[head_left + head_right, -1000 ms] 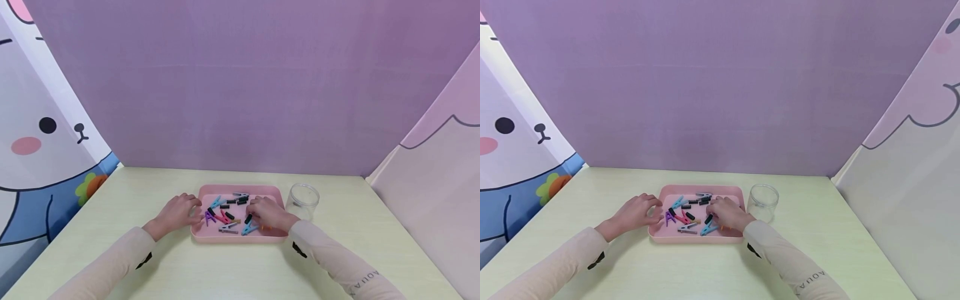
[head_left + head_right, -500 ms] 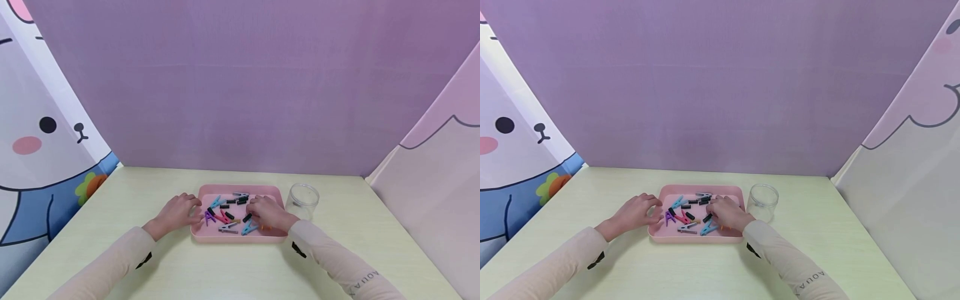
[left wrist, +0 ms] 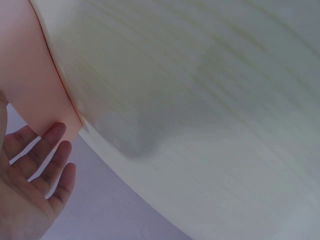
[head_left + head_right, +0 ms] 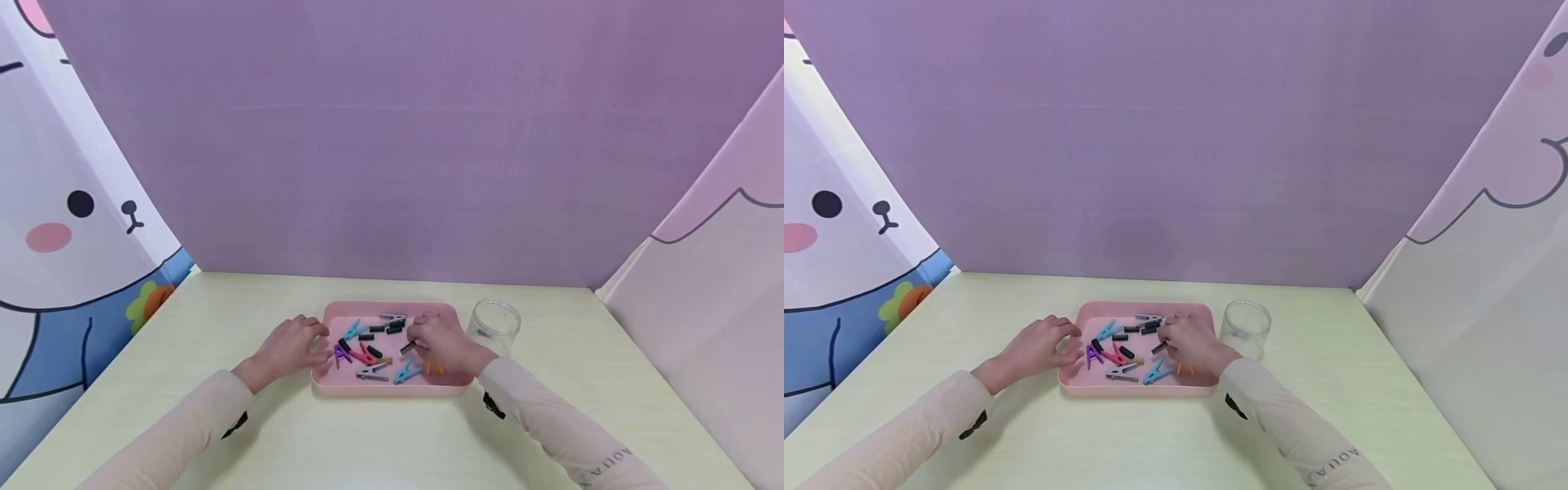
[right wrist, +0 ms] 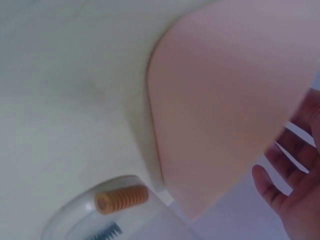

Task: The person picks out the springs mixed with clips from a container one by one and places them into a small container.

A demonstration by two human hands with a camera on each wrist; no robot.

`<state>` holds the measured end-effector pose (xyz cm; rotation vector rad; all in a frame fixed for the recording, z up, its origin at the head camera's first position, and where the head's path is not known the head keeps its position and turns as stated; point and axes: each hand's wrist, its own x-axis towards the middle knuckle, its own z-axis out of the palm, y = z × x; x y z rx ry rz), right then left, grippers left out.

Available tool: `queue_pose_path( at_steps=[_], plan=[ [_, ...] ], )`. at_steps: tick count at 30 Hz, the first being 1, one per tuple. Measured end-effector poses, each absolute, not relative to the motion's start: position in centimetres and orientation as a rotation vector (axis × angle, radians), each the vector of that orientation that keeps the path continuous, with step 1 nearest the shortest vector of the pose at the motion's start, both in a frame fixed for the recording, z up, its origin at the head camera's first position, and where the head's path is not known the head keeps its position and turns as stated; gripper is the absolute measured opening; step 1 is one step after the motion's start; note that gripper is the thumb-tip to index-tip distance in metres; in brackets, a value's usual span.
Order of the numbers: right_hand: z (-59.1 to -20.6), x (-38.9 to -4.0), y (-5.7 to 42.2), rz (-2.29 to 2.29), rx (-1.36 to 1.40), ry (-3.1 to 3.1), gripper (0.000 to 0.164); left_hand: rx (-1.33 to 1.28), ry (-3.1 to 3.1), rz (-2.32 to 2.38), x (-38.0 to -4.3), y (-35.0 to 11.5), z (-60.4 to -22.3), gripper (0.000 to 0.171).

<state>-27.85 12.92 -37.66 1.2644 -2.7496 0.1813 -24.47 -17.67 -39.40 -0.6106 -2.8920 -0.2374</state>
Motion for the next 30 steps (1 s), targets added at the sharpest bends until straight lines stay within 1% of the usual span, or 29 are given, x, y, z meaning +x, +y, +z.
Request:
queue_pose_path(
  at_steps=[6,11,19,30],
  plan=[
    [-36.7,-27.7,13.7,0.169,1.204,-2.717,0.011,-0.607,-2.900,-0.241,-24.4,-17.6,-39.4,0.043],
    [-35.8,-27.6,14.6,0.187,1.181,-2.643,0.013,-0.608,-2.898,-0.235,-24.4,-17.6,-39.4,0.043],
    [-34.2,-27.3,16.1,0.205,1.066,-2.680,0.014,-0.614,-2.890,-0.229,-24.5,-17.7,-39.4,0.042],
    [-32.7,-27.6,18.6,0.249,1.009,-2.583,0.012,-0.609,-2.897,-0.240,-24.6,-17.7,-39.5,0.042]
  ],
)
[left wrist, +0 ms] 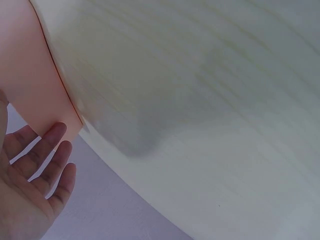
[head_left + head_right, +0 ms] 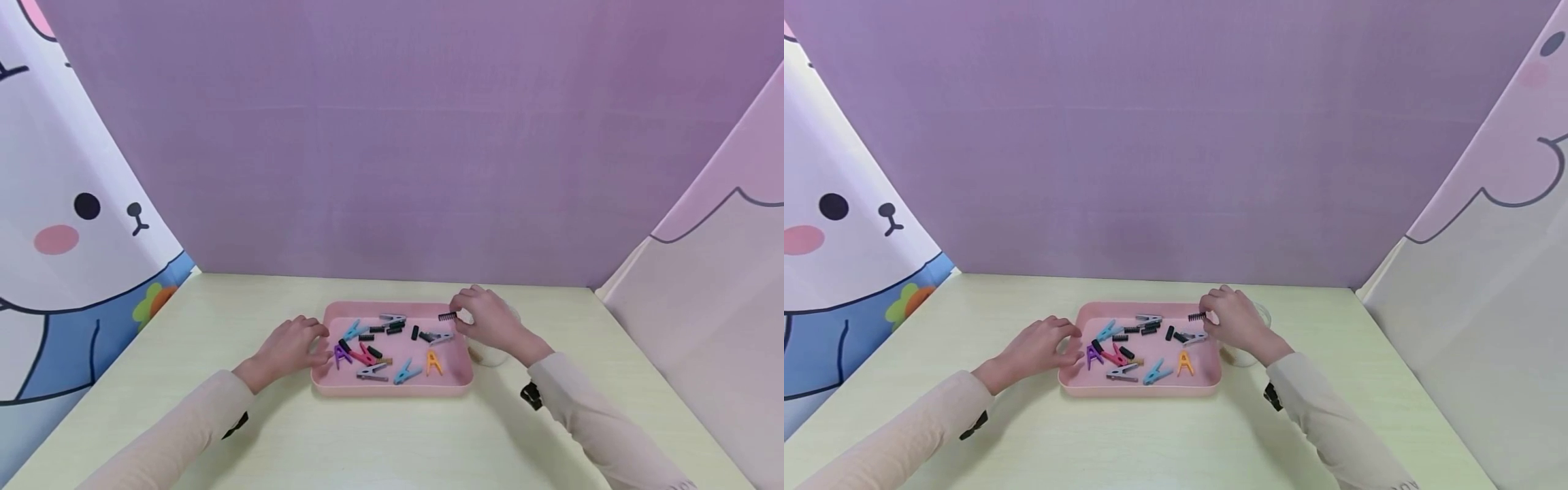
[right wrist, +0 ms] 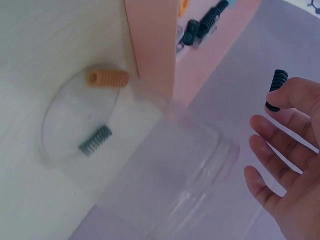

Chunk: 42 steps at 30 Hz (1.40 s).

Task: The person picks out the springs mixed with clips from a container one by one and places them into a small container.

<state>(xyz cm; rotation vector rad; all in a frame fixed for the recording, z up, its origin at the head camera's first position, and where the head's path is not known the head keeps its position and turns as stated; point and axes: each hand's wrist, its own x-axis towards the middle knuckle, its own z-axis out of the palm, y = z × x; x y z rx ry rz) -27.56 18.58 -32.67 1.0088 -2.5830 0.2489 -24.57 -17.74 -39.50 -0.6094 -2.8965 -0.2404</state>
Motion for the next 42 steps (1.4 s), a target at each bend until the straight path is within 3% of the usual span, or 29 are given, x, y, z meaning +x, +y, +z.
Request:
queue_pose_path(
  at_steps=[22,42],
  plan=[
    [-33.0,-29.0,24.4,0.359,0.804,-2.558,0.013,-0.614,-2.890,-0.229,-24.6,-17.7,-39.5,0.043],
    [-34.1,-28.9,24.7,0.265,0.755,-2.674,0.012,-0.634,-2.871,-0.248,-24.8,-17.8,-39.7,0.042]
  ],
)
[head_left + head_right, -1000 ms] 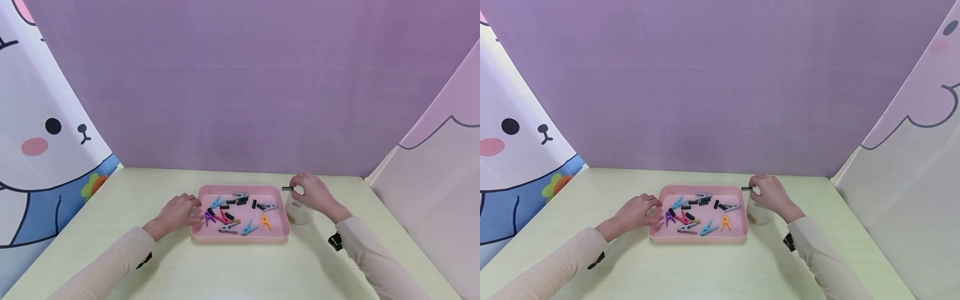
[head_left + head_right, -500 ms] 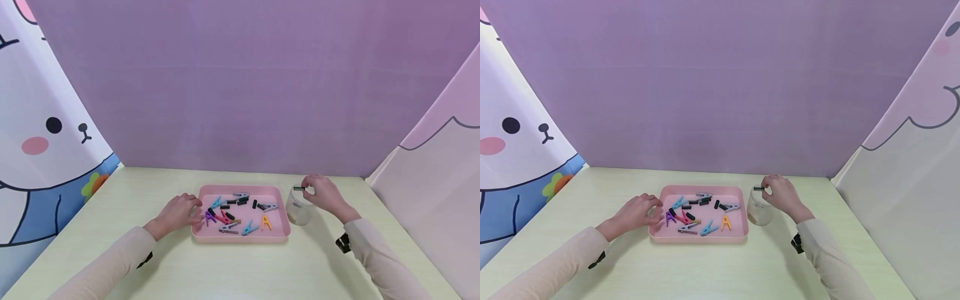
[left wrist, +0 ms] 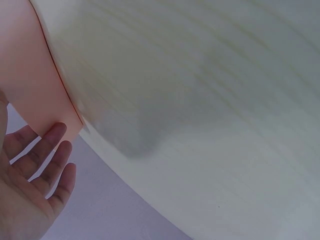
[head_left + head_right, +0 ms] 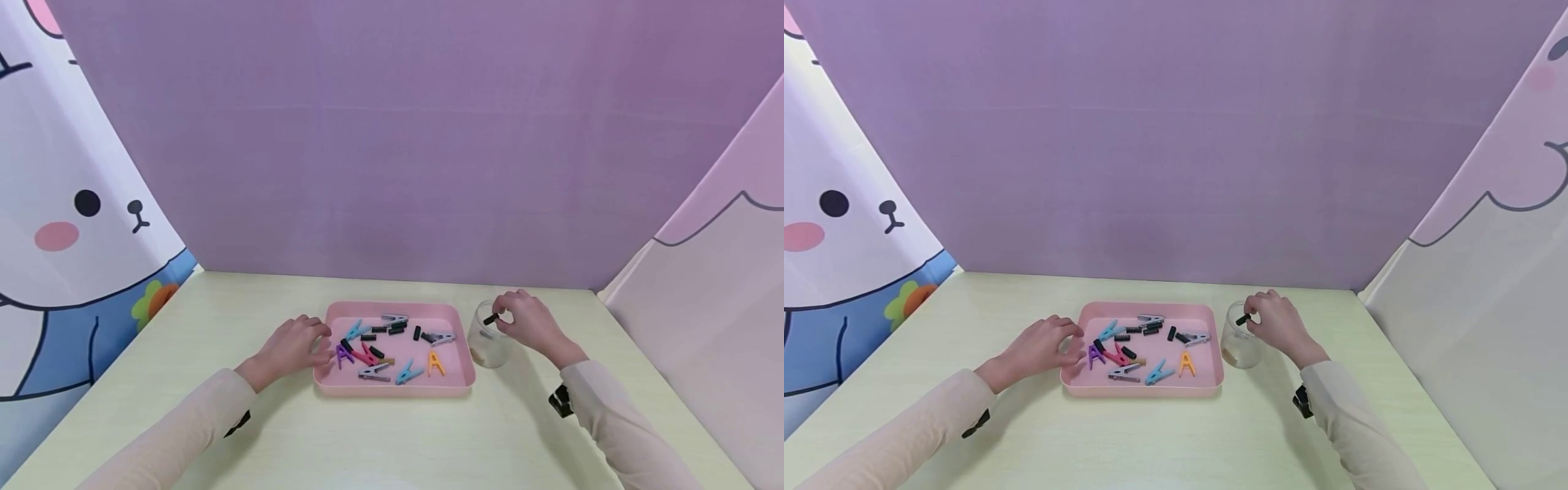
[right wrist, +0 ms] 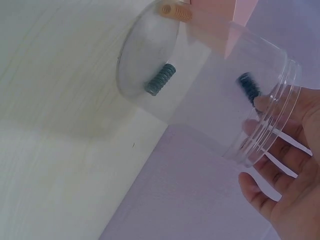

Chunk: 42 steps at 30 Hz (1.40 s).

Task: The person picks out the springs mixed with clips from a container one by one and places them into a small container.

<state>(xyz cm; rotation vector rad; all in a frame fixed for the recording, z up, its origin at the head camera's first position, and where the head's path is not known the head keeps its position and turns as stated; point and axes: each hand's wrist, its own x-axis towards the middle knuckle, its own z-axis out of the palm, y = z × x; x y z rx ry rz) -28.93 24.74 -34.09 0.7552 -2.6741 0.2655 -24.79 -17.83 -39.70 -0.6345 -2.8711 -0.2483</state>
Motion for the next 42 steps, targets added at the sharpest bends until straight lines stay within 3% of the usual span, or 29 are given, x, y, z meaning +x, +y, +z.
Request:
queue_pose_path(
  at_steps=[42],
  plan=[
    [-33.3,-29.0,23.3,0.260,0.792,-2.562,0.016,-0.597,-2.929,-0.250,-25.1,-17.5,-39.7,0.043]
  ],
)
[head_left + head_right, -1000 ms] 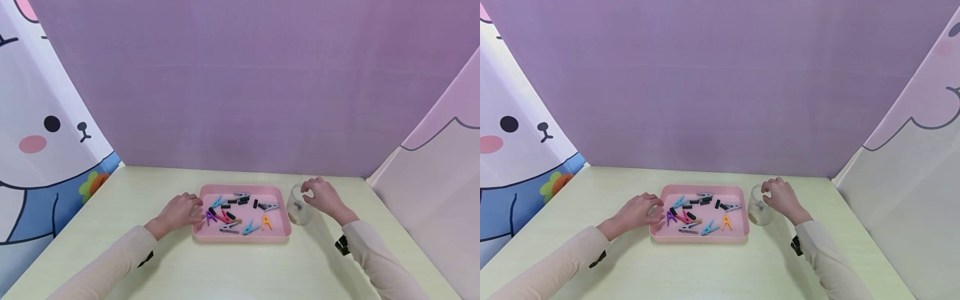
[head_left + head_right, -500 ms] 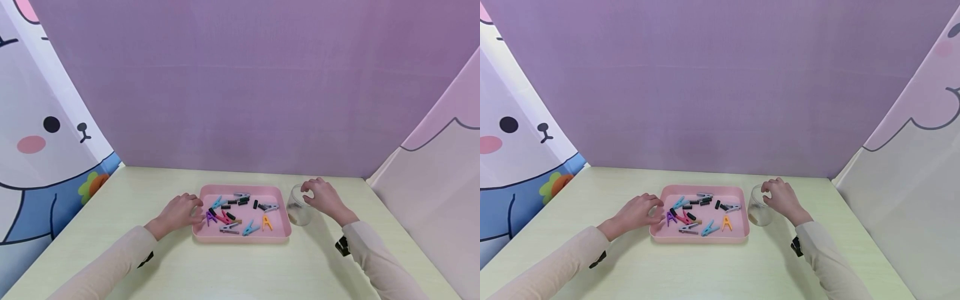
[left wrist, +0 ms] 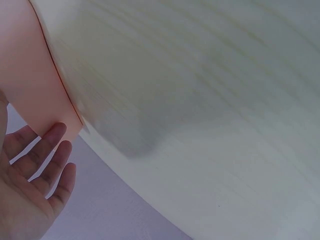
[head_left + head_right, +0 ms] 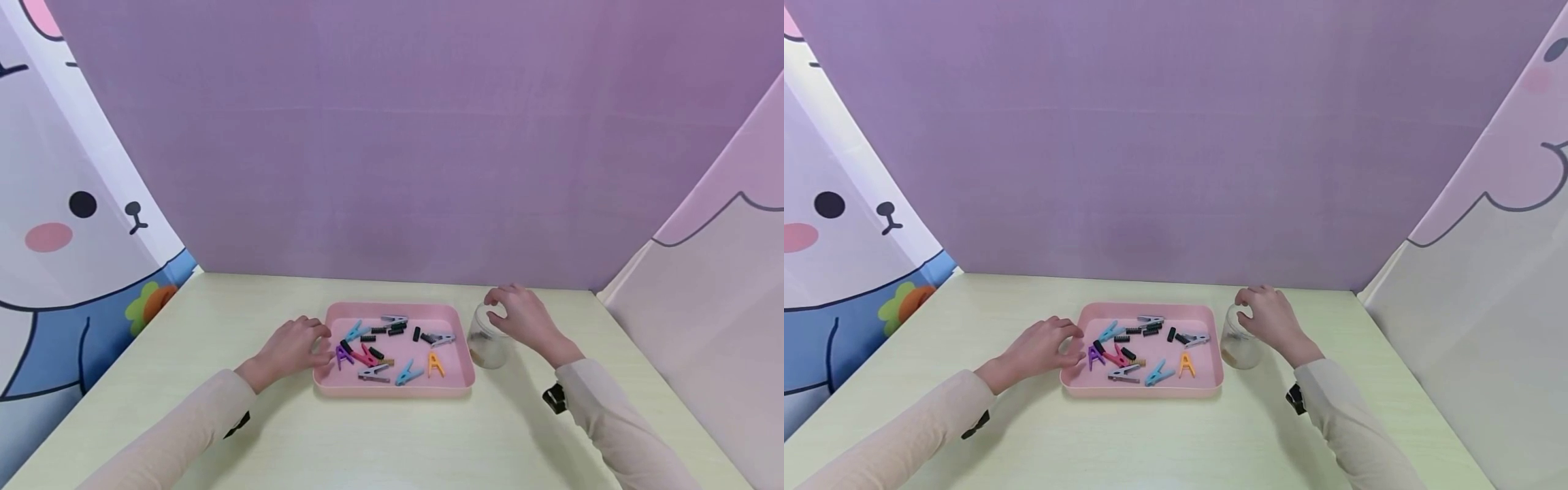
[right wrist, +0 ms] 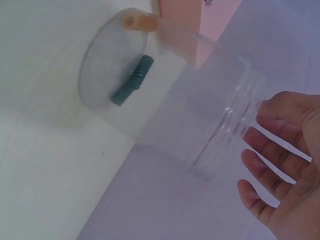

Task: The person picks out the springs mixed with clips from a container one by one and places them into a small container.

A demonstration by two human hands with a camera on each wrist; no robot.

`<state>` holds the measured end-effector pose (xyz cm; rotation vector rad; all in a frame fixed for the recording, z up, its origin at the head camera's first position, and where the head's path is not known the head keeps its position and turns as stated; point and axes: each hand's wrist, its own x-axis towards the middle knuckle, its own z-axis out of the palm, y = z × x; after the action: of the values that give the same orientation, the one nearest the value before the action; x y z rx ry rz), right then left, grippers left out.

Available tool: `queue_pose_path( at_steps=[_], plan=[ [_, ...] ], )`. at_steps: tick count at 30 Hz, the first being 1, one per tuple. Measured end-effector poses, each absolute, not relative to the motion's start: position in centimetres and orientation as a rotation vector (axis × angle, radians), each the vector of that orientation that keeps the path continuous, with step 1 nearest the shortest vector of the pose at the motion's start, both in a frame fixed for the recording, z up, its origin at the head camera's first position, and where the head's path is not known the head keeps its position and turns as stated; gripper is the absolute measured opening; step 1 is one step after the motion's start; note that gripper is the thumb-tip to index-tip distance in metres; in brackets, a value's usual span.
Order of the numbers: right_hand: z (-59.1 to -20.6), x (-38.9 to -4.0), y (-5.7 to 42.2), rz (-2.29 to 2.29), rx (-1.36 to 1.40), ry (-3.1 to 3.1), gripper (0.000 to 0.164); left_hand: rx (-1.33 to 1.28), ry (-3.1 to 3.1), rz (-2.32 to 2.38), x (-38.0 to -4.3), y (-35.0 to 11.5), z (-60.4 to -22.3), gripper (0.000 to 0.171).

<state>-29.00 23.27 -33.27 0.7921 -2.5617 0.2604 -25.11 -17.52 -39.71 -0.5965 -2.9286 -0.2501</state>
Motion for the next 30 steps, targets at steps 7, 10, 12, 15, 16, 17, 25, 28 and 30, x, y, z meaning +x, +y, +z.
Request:
queue_pose_path(
  at_steps=[7,10,12,15,16,17,25,28,30],
  plan=[
    [-33.0,-28.5,21.7,0.247,0.837,-2.543,0.016,-0.598,-2.926,-0.256,-25.1,-17.5,-39.7,0.042],
    [-33.2,-28.3,20.8,0.221,0.862,-2.541,0.017,-0.605,-2.918,-0.249,-25.2,-17.5,-39.8,0.042],
    [-33.3,-28.1,20.2,0.197,0.878,-2.539,0.017,-0.611,-2.908,-0.239,-25.2,-17.6,-39.8,0.042],
    [-33.5,-27.9,19.2,0.163,0.905,-2.549,0.017,-0.620,-2.894,-0.228,-25.3,-17.6,-39.9,0.041],
    [-33.7,-27.8,18.9,0.156,0.911,-2.555,0.017,-0.621,-2.891,-0.227,-25.3,-17.6,-39.9,0.041],
    [-33.8,-27.7,18.6,0.156,0.915,-2.565,0.017,-0.622,-2.891,-0.226,-25.3,-17.6,-39.9,0.041],
    [-35.0,-27.3,16.5,0.174,0.930,-2.668,0.018,-0.593,-2.922,-0.234,-25.3,-17.5,-39.9,0.042],
    [-35.6,-27.5,16.0,0.183,0.950,-2.692,0.018,-0.586,-2.927,-0.233,-25.3,-17.4,-39.9,0.042],
    [-36.1,-27.7,15.7,0.188,0.963,-2.708,0.019,-0.584,-2.929,-0.232,-25.3,-17.4,-39.9,0.042]
  ],
)
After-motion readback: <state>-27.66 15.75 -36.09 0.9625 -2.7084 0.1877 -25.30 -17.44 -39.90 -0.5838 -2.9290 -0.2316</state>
